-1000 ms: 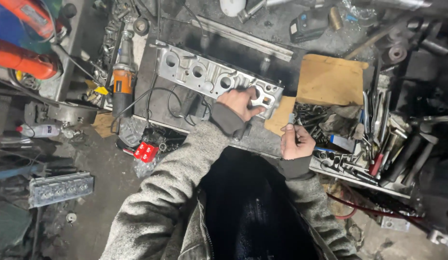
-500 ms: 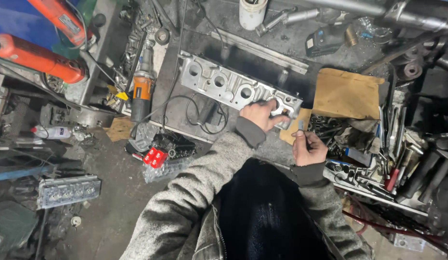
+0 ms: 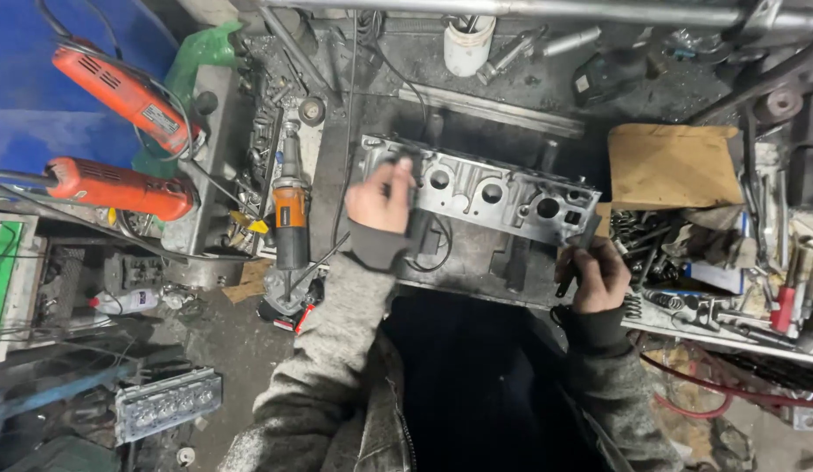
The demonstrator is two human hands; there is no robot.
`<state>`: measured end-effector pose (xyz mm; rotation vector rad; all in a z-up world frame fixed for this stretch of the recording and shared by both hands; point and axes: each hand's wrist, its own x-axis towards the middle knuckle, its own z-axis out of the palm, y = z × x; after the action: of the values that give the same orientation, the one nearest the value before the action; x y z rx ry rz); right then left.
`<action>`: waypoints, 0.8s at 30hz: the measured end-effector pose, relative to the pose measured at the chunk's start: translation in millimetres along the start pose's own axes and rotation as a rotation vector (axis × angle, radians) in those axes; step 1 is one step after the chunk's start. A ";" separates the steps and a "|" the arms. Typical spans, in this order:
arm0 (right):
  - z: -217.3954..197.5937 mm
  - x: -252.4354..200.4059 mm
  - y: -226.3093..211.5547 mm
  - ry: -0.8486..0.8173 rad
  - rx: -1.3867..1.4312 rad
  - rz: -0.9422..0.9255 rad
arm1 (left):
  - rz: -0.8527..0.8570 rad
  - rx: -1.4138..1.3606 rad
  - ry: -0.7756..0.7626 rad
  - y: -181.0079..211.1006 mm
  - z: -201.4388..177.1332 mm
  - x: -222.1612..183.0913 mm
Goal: The person uses a black angle grinder over an aluminum engine valve cover on a cluttered workbench, then sets the grinder down and works on the cover's surface by hand, fitting a small piece against it, before picking the grinder back up and grinding the part again.
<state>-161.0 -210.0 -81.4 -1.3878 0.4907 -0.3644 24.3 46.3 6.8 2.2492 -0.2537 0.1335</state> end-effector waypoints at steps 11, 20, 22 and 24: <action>28.7 -11.7 9.3 0.324 -0.025 -0.079 | 0.037 0.006 0.164 -84.7 -50.3 33.3; 88.3 25.1 18.1 -0.199 -0.938 -0.329 | 0.038 0.054 -0.047 -116.4 -6.4 24.0; 97.1 27.5 17.5 -0.204 -0.964 -0.283 | 0.133 0.087 0.017 -95.6 -2.2 13.3; 115.6 35.3 7.1 -0.221 -0.984 -0.247 | 0.224 0.129 0.094 -81.9 2.5 6.1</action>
<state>-69.9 -130.2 -79.9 -2.4261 0.3127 -0.1514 48.8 94.4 -55.2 2.3294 -0.4571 0.3830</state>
